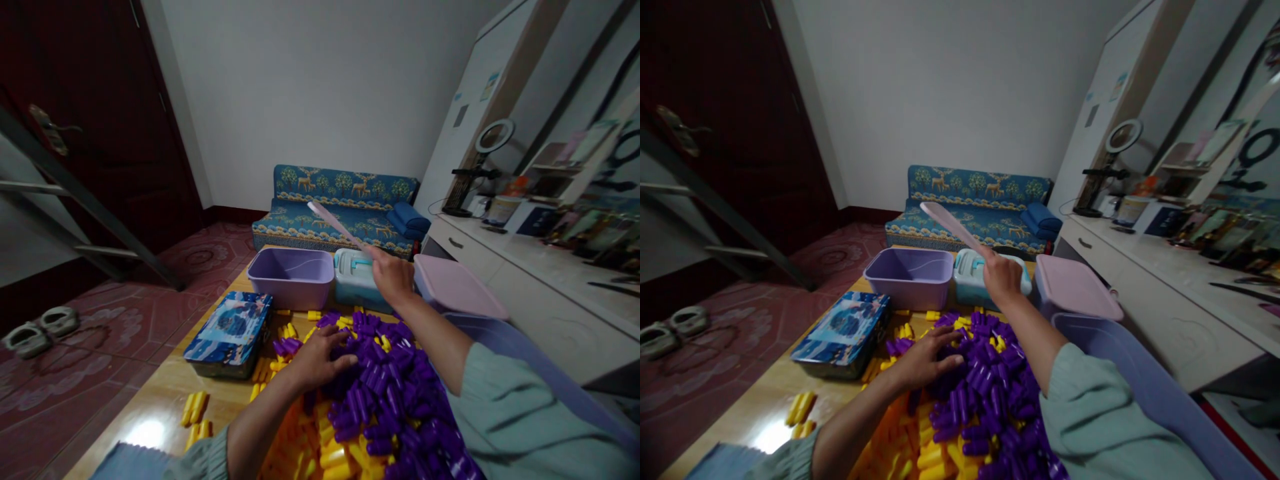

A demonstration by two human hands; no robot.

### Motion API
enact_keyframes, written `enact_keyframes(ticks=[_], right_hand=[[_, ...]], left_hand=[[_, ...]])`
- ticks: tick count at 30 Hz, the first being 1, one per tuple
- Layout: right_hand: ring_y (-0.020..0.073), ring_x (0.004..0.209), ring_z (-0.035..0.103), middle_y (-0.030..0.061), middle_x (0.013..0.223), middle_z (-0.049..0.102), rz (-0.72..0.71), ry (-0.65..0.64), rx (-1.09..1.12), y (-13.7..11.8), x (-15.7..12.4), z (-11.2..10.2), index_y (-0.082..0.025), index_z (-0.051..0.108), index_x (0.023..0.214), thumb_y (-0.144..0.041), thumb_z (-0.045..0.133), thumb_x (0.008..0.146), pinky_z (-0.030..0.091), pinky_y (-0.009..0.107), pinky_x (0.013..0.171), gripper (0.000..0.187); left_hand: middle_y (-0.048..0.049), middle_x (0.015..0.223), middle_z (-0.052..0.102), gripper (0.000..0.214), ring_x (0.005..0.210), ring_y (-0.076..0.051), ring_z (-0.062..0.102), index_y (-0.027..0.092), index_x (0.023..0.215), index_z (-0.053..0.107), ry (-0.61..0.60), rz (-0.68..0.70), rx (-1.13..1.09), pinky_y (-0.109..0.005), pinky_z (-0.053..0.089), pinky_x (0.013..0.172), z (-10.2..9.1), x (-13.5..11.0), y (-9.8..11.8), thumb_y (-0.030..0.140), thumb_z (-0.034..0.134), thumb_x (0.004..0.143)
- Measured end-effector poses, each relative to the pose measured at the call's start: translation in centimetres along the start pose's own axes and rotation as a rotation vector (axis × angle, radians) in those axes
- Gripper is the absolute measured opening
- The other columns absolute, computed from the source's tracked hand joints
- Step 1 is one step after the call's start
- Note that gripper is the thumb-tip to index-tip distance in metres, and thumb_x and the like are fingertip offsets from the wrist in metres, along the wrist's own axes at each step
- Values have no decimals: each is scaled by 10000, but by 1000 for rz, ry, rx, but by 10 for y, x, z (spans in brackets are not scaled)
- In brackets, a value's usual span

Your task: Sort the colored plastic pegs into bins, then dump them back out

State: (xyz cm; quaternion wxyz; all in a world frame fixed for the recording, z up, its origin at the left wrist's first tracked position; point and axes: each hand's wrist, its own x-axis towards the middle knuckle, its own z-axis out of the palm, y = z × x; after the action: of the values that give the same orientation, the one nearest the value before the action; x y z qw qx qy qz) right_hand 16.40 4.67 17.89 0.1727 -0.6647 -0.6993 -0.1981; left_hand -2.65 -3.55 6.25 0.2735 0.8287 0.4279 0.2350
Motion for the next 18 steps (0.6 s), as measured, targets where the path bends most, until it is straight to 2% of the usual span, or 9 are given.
enact_keyframes(ticks=[3,6,11,13,15,18], right_hand=[[231,963,657,46,1223,656,-158,-24,83,-24,0,7,-315,495,1344,-166,377,904,464,310,784,479],[212,1010,647,44,1245,645,-280,-34,135,-50,6,13,-284,529,1315,-129,380,890,470,286,797,476],[200,968,662,56,1238,649,-372,19,194,-87,21,14,-263,564,1276,-101,390,881,465,277,781,462],[195,930,668,45,1193,675,-330,46,264,-99,23,14,-278,585,1254,-103,401,875,458,273,768,456],[195,875,671,41,1082,719,-216,95,387,-110,22,12,-288,610,1222,-122,412,870,452,273,745,436],[201,760,655,58,859,735,-35,139,715,-122,13,7,-219,683,1066,-193,462,842,446,273,685,316]], left_hand=[[-138,1335,548,590,1217,-282,514,231,1305,566,19,21,-21,-398,401,1022,-6,-2,0,576,533,827],[-116,1310,569,491,1204,-262,523,234,1259,605,44,28,-45,-378,400,1020,-17,-7,1,490,559,843],[-105,1280,595,417,1175,-245,550,224,1211,641,49,7,-109,-356,407,1011,-39,-18,6,410,577,843],[-112,1288,591,430,1176,-251,552,218,1226,633,73,-8,-148,-357,411,1008,-45,-24,9,392,588,835],[-121,1291,592,453,1185,-266,547,213,1242,622,126,-36,-199,-376,406,1015,-51,-29,10,392,599,827],[-144,1303,585,550,1166,-291,561,194,1293,575,255,-134,-384,-411,428,993,-59,-37,7,426,636,798]])
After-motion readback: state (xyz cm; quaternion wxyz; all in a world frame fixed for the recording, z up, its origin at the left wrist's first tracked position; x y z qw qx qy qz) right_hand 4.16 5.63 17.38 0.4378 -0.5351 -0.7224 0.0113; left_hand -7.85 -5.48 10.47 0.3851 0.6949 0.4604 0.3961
